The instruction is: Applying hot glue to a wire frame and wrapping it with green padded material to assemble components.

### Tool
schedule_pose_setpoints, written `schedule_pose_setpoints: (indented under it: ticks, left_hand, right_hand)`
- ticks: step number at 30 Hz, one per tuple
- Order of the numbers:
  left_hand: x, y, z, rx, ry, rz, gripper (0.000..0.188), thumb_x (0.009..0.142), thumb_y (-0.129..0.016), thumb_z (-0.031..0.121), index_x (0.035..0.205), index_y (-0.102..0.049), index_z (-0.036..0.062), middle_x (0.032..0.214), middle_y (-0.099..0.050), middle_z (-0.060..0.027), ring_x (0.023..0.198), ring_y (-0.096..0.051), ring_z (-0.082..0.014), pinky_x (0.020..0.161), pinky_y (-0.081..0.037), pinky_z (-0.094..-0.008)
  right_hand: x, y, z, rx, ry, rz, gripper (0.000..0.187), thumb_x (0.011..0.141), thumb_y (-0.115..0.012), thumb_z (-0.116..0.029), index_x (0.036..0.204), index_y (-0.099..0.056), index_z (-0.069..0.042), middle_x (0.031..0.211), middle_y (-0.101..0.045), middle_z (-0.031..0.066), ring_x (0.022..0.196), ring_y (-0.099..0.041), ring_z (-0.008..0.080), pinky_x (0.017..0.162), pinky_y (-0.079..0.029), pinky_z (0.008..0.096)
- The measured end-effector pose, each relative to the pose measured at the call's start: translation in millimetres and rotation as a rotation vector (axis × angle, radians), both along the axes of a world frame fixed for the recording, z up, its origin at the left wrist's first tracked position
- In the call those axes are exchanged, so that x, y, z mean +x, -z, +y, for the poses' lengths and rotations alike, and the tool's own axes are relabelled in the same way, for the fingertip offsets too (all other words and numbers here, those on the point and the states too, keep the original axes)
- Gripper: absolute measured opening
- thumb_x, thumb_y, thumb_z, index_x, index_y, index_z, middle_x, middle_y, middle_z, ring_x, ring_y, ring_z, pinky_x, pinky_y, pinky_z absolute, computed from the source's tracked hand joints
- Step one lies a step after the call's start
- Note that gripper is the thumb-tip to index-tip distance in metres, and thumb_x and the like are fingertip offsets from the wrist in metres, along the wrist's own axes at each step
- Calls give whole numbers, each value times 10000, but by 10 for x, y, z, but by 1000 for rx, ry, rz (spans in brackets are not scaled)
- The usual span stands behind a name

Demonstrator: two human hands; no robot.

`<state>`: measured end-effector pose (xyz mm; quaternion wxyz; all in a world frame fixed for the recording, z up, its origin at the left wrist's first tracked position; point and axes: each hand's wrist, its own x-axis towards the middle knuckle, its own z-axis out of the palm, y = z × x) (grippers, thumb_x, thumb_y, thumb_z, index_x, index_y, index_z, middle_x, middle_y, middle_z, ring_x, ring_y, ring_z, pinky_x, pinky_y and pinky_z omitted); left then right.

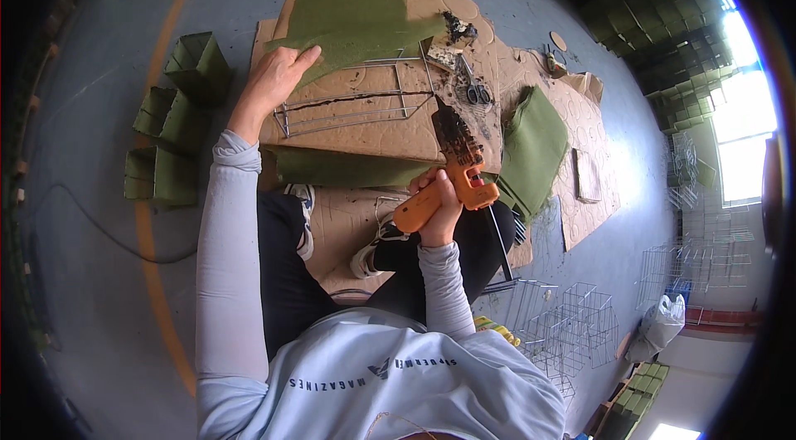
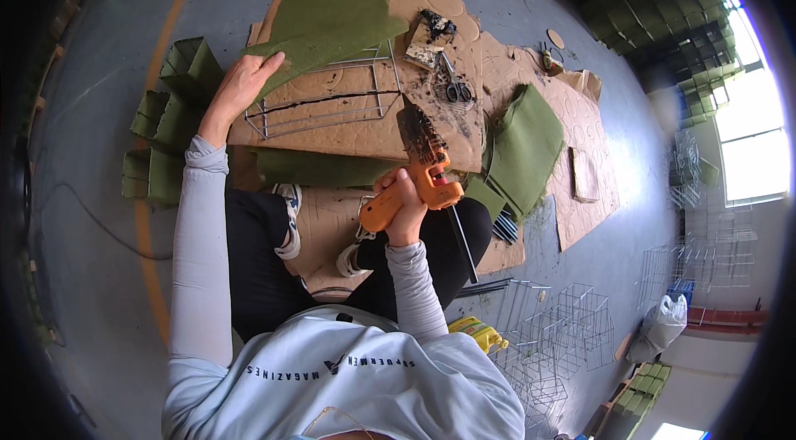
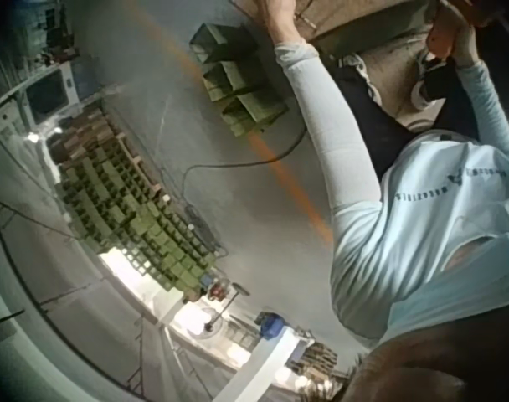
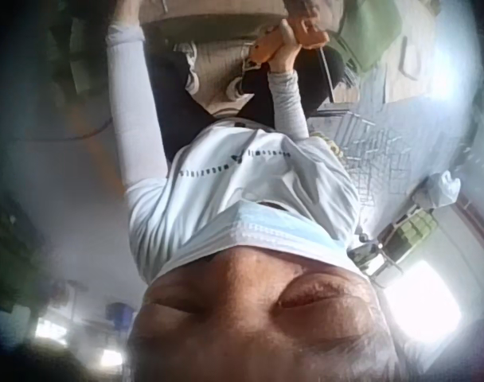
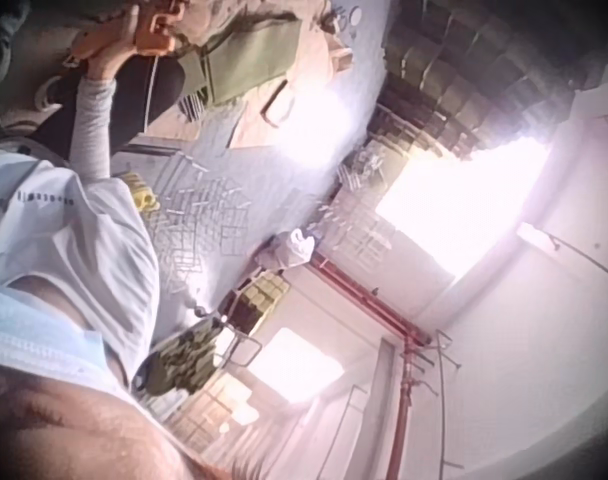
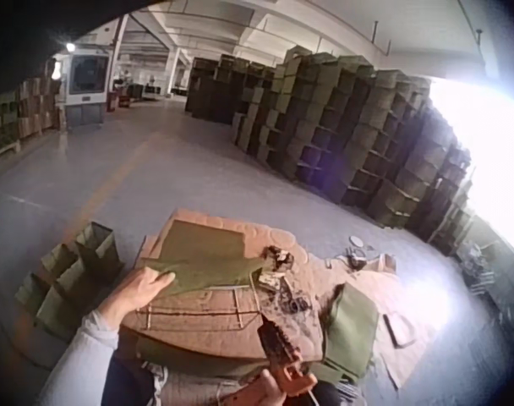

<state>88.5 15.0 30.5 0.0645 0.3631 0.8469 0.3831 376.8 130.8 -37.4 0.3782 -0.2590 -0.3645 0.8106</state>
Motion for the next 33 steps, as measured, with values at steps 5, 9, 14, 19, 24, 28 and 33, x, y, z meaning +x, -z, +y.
schedule_pose_setpoints:
  ticks: [5, 9, 14, 19, 24, 28, 33]
  left_hand:
    - [-37, 38, 0, -17, 0, 19, 649, 916, -464, 498, 582, -404, -55, 499, -332, -158, 481, -360, -231, 534, -359, -413]
    - [-37, 5, -20, -53, -30, -6, 641, 916, -468, 491, 593, -426, -62, 508, -355, -173, 484, -380, -237, 539, -367, -413]
    - [-10, -13, 3, -11, 14, 22, 605, 917, -473, 468, 638, -495, -68, 550, -430, -211, 509, -466, -307, 557, -383, -424]
    - [13, -43, 0, -15, -9, -6, 610, 917, -476, 469, 624, -484, -67, 534, -426, -209, 504, -465, -319, 559, -388, -434]
    - [-33, -8, -16, -16, 8, -13, 627, 917, -471, 482, 612, -457, -66, 533, -415, -217, 489, -441, -304, 550, -388, -434]
    - [-37, 27, -2, 10, 14, -12, 633, 915, -469, 489, 610, -453, -66, 534, -411, -223, 488, -441, -307, 546, -387, -434]
    - [-23, 6, -7, -14, 7, 1, 634, 910, -477, 487, 610, -456, -72, 547, -427, -233, 509, -480, -327, 558, -406, -433]
  right_hand:
    - [-3, 36, 27, 4, -22, 0, 148, 835, -560, -146, 843, -504, -10, 696, -499, 83, 628, -533, 210, 579, -446, 321]
    - [12, 25, 8, 0, -32, -19, 158, 834, -570, -152, 853, -506, -9, 699, -501, 83, 631, -533, 209, 575, -447, 319]
    - [-15, -26, -55, 43, -17, -25, 182, 832, -584, -173, 864, -511, -10, 710, -512, 80, 635, -533, 200, 578, -449, 318]
    - [-30, 26, -61, 21, -63, -10, 159, 832, -572, -152, 866, -507, -12, 716, -512, 74, 654, -537, 198, 582, -450, 321]
    - [-67, -22, -259, 136, -174, -46, 210, 829, -573, -192, 881, -516, 3, 735, -533, 88, 694, -554, 216, 650, -444, 328]
    - [-199, -140, -542, 200, -471, -106, 241, 827, -574, -183, 970, -543, 8, 872, -598, 103, 871, -600, 216, 782, -432, 318]
    - [-432, -73, -769, 230, -643, -63, 183, 835, -571, -140, 954, -546, -3, 871, -584, 85, 890, -584, 203, 819, -437, 322]
